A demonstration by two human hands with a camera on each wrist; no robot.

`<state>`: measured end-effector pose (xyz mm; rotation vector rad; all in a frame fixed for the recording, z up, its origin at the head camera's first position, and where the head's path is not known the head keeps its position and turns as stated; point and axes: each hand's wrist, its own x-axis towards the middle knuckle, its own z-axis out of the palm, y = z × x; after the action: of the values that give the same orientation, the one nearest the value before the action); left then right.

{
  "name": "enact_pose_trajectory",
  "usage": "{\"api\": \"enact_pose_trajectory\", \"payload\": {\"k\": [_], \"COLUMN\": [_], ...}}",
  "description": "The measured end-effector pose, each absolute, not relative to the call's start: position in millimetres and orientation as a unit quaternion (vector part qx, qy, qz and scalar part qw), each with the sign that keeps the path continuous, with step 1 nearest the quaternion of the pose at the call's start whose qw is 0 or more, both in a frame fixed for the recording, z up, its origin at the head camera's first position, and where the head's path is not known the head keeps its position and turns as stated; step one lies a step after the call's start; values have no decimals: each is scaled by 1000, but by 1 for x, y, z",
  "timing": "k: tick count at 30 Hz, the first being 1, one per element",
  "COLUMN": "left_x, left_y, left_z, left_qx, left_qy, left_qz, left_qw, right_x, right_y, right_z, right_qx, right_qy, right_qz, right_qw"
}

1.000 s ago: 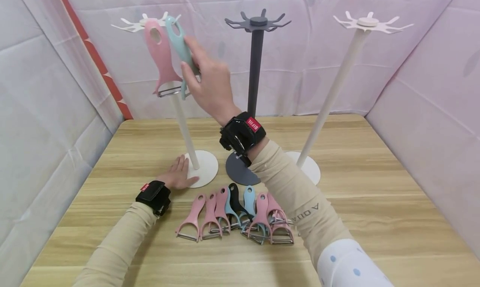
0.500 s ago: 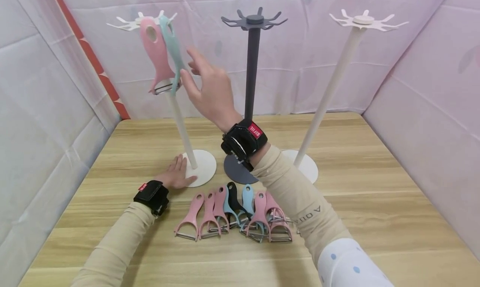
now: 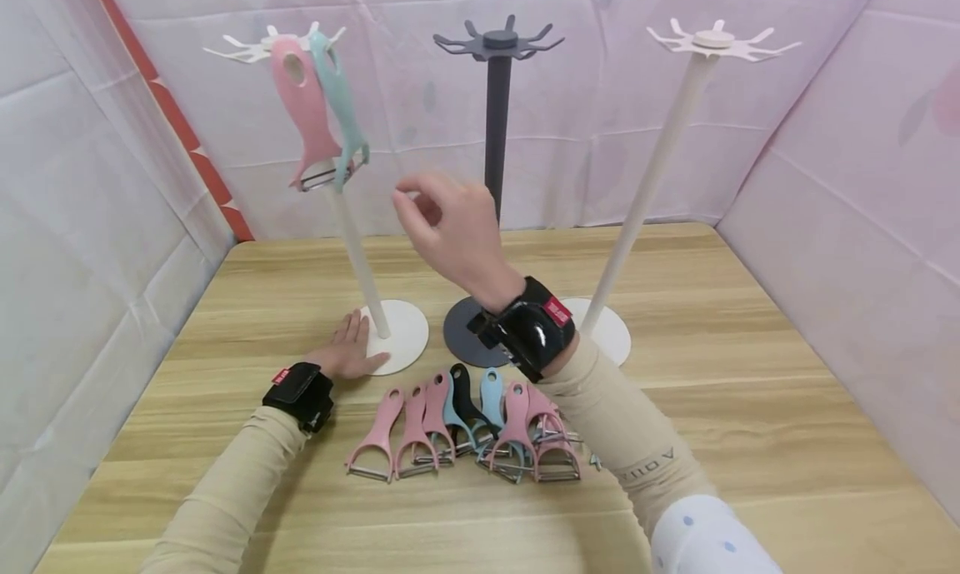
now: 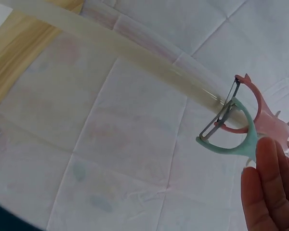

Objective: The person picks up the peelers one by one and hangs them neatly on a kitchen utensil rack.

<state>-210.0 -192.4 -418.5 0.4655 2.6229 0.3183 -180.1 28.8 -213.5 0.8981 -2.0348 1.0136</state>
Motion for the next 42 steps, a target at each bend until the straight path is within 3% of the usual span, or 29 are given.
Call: {"api": "enact_pose_trajectory", "payload": {"k": [6, 15, 29, 37, 42], "left_x": [-211, -214, -216, -207, -204], "left_y": [-195, -204, -202, -196, -194], "left_z": [-422, -431, -434, -417, -411], "left_qx": [171, 176, 168, 166, 162], "left_qy": [951, 952, 954, 952, 951], "left_qz": [130, 129, 115, 133, 136], "left_qw": [223, 213, 220, 220, 224], "right_x": [-165, -145, -119, -105, -95], "right_y": [59, 85, 156, 198, 212], "right_z": [-247, -298, -350, -370, -376], "right_qx": [362, 323, 231, 190, 156], "right_qy": [-791, -852, -929, -954, -971], "right_qz": [378, 342, 264, 211, 179], "right_qw": [318, 228, 115, 95, 43]}}
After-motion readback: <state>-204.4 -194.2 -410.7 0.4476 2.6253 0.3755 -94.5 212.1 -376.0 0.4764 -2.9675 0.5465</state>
